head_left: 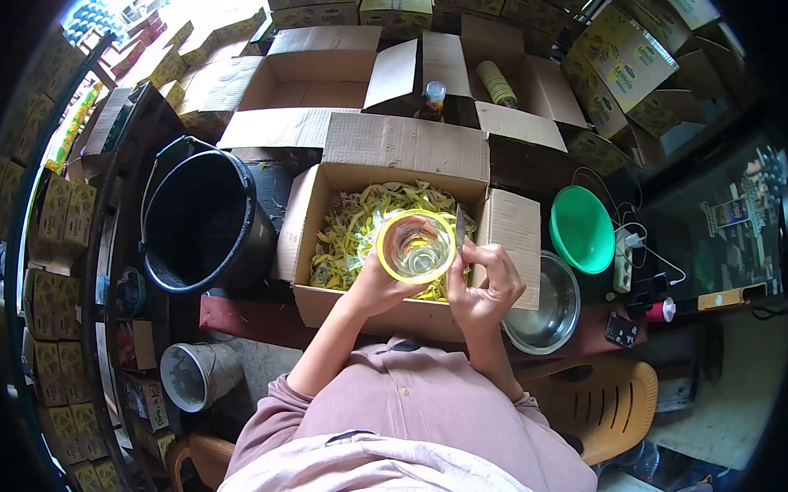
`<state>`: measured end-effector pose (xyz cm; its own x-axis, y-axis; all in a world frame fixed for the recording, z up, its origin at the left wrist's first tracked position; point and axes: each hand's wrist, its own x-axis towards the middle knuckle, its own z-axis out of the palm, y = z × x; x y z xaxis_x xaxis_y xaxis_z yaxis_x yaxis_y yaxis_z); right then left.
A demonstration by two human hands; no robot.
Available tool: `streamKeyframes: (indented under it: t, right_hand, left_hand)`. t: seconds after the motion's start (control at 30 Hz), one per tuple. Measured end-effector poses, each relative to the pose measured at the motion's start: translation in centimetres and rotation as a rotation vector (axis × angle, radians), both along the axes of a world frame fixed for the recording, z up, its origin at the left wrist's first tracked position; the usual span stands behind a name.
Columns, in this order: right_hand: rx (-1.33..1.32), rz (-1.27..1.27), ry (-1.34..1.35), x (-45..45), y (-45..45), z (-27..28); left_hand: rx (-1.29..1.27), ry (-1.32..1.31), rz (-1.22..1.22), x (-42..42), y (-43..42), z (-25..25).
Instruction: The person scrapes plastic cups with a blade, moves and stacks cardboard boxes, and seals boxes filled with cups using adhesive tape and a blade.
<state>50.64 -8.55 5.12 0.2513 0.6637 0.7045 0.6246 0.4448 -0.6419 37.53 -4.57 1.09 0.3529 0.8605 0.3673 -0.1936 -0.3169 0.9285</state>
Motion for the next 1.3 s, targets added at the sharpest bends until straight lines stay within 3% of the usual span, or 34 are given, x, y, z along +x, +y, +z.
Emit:
streamKeyframes:
  t: [0.97,1.2,1.3]
  right_hand:
    - [-0.001,0.038,0.066,0.3,0.2,-0.5]
    - [-0.021,-0.004,0.075,-0.3,-0.4,0.3]
    - [0.006,-0.011,0.046,-0.5,-0.5,0.2]
  left_hand:
    - [-0.08,-0.085,-0.229,-0.6,-0.1,0.1]
    - [-0.327,-0.341,-0.21,0.1,0.1,-0.5]
    - [-0.341,-0.247,-0.19,-0.3,0.0,0.0]
